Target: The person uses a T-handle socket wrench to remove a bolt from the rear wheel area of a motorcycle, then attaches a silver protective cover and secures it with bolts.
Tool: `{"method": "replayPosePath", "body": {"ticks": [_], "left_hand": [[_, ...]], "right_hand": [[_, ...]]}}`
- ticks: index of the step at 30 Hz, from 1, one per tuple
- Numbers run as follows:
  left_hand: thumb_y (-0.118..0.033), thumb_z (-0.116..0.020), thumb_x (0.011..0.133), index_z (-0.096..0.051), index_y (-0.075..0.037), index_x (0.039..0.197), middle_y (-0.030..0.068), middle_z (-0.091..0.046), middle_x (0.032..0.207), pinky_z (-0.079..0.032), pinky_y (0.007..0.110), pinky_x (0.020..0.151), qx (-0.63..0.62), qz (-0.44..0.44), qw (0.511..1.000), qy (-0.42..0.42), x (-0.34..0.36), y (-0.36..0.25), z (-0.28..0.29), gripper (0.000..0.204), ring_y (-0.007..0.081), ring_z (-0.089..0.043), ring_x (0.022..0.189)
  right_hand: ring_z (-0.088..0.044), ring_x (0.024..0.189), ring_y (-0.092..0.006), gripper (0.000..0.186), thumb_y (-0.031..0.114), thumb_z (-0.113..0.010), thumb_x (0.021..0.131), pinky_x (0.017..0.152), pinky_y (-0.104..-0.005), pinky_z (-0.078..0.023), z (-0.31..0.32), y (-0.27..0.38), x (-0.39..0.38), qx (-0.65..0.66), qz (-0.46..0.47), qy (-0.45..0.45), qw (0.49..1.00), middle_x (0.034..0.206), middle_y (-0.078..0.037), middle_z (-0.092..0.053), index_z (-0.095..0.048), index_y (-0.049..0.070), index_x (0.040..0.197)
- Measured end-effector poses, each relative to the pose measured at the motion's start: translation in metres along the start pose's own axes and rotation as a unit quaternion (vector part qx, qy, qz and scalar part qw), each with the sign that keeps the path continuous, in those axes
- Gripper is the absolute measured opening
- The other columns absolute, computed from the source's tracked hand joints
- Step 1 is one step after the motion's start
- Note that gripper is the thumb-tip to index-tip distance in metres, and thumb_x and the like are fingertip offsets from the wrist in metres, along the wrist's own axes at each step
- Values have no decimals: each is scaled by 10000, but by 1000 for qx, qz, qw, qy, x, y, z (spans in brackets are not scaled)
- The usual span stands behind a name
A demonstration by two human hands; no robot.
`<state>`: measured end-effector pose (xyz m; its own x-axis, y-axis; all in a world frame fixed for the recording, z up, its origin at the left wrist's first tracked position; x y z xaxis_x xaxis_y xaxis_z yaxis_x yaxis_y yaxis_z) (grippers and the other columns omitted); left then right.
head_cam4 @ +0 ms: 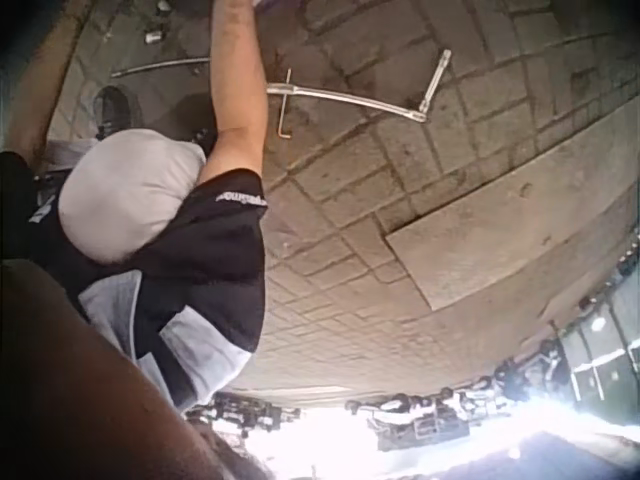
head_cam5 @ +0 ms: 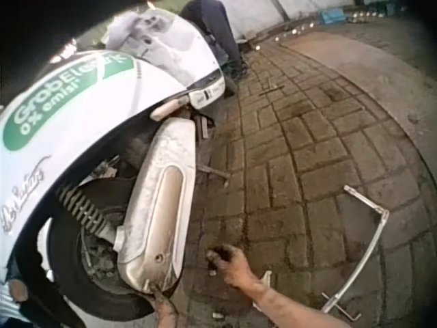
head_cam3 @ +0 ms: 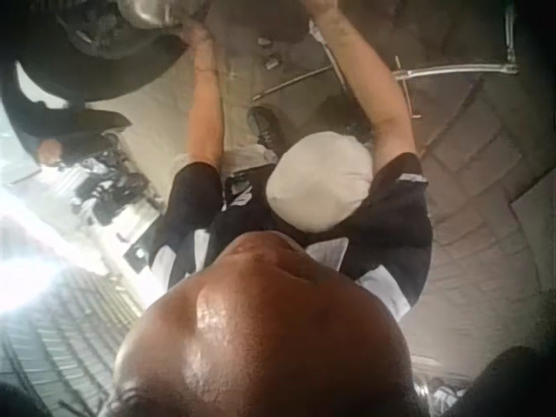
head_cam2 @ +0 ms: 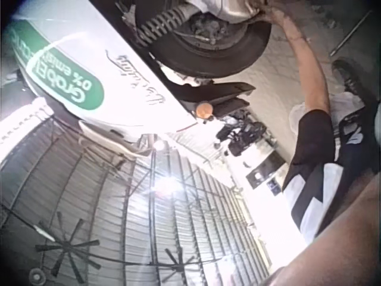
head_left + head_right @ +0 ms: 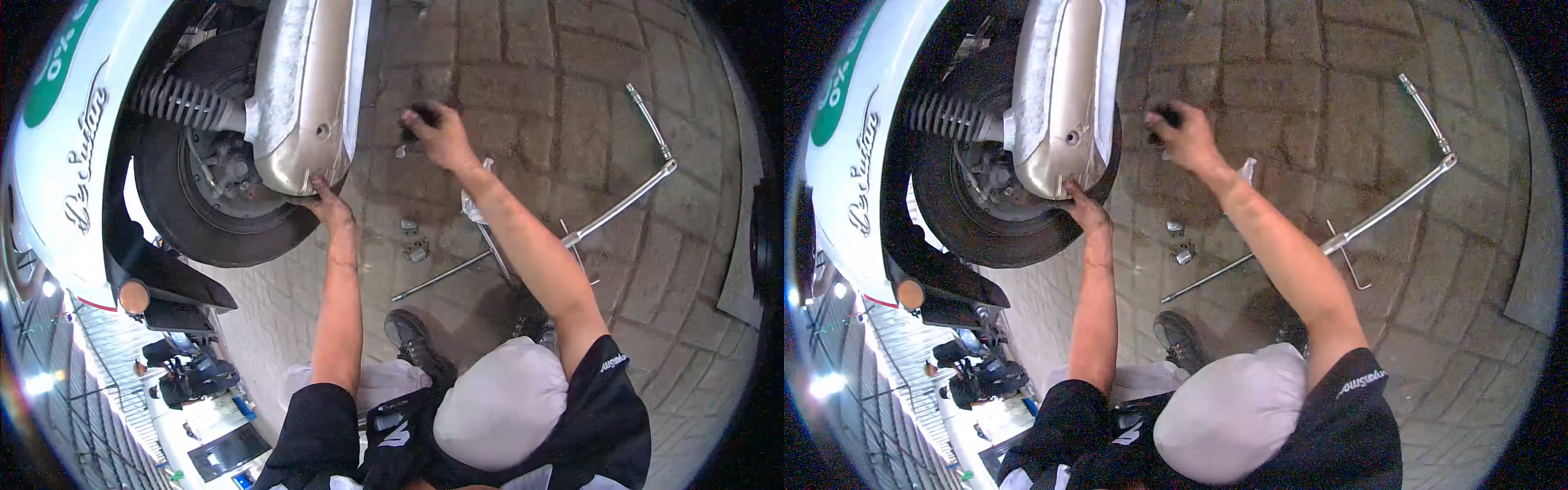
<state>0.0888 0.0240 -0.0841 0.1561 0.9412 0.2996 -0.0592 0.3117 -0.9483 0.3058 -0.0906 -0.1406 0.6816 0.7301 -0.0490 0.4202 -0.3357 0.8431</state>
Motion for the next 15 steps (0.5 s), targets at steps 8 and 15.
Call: {"method": "replayPosePath", "body": {"ticks": [8,15], "left_hand": [[-455,-610,758,177,-48,1327,174,-115,1389,-201,362,1035,18,42,999,-28,2,9,8,1052,253,-261,1237],[-422,-595,784,177,-36,1322,179,-107,1387,-194,366,1038,-4,45,999,-12,10,-5,14,1017,253,-245,1241]], "right_hand": [[-550,727,-114,266,163,-657,768,694,-257,-455,-14,-25,-2,-12,-43,63,997,809,-86,-616,-575,-51,902],[-583,790,-133,259,85,-633,780,726,-249,-470,-11,-29,-7,-10,-55,61,997,914,-112,-606,-553,-74,967]]}}
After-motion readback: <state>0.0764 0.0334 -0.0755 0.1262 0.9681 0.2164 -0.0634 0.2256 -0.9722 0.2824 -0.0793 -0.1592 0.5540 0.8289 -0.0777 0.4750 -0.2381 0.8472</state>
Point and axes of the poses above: each hand's wrist, its own x-axis towards the middle knuckle, its own z-axis out of the back of the hand, y = z × x, the point moved 8 cm from there along x, towards the middle knuckle
